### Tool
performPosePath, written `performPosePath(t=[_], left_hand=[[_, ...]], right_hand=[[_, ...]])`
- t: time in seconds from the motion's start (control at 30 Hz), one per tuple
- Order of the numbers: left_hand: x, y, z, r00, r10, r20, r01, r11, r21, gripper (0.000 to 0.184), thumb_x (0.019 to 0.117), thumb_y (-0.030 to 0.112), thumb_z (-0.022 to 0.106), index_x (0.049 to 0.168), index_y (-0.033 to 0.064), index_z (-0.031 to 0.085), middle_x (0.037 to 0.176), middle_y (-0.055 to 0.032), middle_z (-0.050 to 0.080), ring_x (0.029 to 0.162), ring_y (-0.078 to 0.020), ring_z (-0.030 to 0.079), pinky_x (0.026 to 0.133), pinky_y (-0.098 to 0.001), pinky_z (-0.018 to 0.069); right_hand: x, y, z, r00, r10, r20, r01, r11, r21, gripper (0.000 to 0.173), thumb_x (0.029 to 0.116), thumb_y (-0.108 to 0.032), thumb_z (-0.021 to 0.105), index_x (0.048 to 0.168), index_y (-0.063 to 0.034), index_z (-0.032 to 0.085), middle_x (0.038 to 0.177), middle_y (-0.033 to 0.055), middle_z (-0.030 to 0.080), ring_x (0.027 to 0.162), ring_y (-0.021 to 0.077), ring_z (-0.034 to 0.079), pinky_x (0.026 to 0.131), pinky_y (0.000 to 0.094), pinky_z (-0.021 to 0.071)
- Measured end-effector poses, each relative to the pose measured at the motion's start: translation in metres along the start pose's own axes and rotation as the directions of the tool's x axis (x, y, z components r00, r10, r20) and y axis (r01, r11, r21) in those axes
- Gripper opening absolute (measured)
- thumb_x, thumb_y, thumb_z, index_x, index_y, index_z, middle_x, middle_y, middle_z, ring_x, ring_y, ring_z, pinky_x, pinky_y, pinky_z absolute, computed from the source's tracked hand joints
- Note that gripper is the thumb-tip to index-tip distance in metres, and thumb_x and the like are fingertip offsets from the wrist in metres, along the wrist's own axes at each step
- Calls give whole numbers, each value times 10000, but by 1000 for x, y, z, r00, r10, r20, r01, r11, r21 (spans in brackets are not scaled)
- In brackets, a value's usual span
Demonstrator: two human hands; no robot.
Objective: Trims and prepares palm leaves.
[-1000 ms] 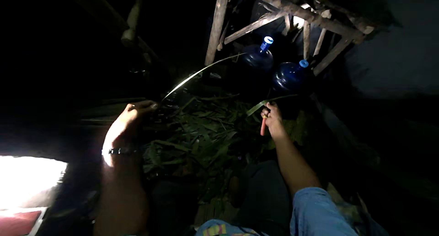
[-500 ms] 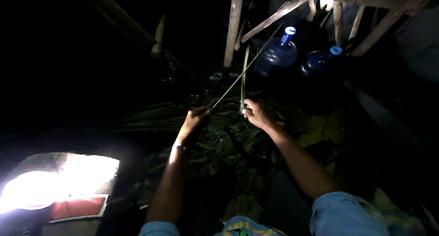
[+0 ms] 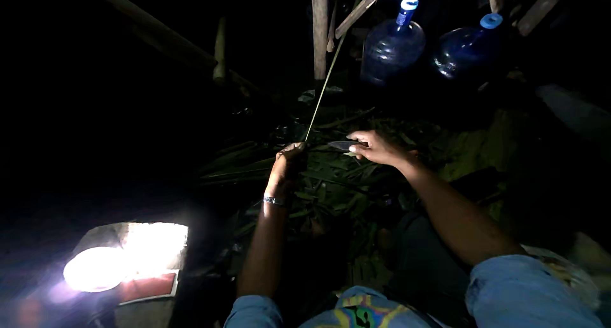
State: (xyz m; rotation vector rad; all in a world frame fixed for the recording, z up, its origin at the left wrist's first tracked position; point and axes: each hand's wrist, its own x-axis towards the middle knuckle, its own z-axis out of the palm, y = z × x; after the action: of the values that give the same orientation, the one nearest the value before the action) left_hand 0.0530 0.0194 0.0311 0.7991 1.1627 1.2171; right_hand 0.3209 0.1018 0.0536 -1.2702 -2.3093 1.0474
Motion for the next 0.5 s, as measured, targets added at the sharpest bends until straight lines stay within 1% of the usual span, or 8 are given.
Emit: performPosePath(t=[0.07, 0.1, 0.17, 0.27, 0.3, 0.37, 0.43, 0.5], left_hand=[[0, -3, 8, 999, -11, 30, 13, 999, -43, 197, 1047, 274, 531, 1034, 143, 678, 691, 55, 544, 512, -18, 471, 473, -170, 436], [-1, -3, 12, 999, -15, 47, 18, 999, -45, 199, 1048, 275, 531, 1023, 144, 678, 680, 57, 533, 509, -18, 463, 472, -169, 430], [1, -8, 18, 996, -9, 85, 14, 999, -47, 199, 1044, 238, 521, 973, 129, 673, 678, 45, 535, 527, -35, 476, 494, -183, 442], [4, -15, 28, 997, 22, 70, -22, 1000, 0, 176, 956, 59, 493, 872, 86, 645, 683, 7, 581, 572, -73, 527, 552, -232, 479], [2, -15, 32, 999, 33, 38, -35, 999, 41, 177, 946, 13, 499, 894, 53, 663, 696, -11, 603, 574, -78, 540, 555, -233, 491], [0, -14, 38, 998, 62, 3, -61, 985, 163, 153, 993, 14, 532, 960, 15, 681, 721, -26, 620, 575, -74, 539, 549, -226, 487], [-2, -13, 41, 993, 115, 4, -112, 962, 250, 139, 1019, 56, 561, 965, 10, 681, 716, -26, 615, 562, -77, 533, 537, -233, 483], [-2, -13, 42, 986, 161, 33, -164, 945, 283, 143, 1026, 86, 576, 987, 17, 695, 716, -20, 608, 555, -74, 520, 528, -228, 472]], right_hand=[[-7, -14, 10, 989, -137, -61, 150, 936, 317, 320, 1017, -85, 578, 1322, -3, 621, 917, 74, 698, 673, 85, 601, 629, 265, 520], [-9, -21, 16, 985, -157, -64, 170, 892, 419, 340, 1012, -58, 556, 1344, -1, 603, 927, 74, 687, 650, 62, 563, 579, 227, 476], [-12, -28, 28, 983, -173, -64, 182, 851, 493, 363, 1002, -21, 556, 1363, -5, 598, 899, 87, 686, 602, 70, 539, 525, 219, 442], [-7, -25, 41, 983, -174, -54, 178, 857, 483, 369, 995, -14, 574, 1364, -9, 589, 875, 81, 670, 630, 88, 572, 555, 232, 476], [-6, -24, 45, 986, -152, -67, 166, 871, 463, 332, 995, -21, 585, 1326, -20, 615, 887, 89, 684, 648, 107, 601, 574, 251, 502], [-4, -23, 47, 992, -104, -73, 126, 885, 448, 284, 999, -24, 590, 1278, -27, 642, 1024, 110, 697, 749, 134, 628, 665, 296, 534], [-3, -23, 48, 993, -71, -98, 109, 879, 464, 242, 1000, -22, 589, 1233, -14, 656, 1066, 112, 685, 730, 122, 586, 628, 290, 496], [-6, -28, 45, 986, -50, -157, 124, 854, 505, 214, 996, -9, 588, 1195, 12, 666, 997, 101, 684, 641, 84, 527, 552, 247, 438]])
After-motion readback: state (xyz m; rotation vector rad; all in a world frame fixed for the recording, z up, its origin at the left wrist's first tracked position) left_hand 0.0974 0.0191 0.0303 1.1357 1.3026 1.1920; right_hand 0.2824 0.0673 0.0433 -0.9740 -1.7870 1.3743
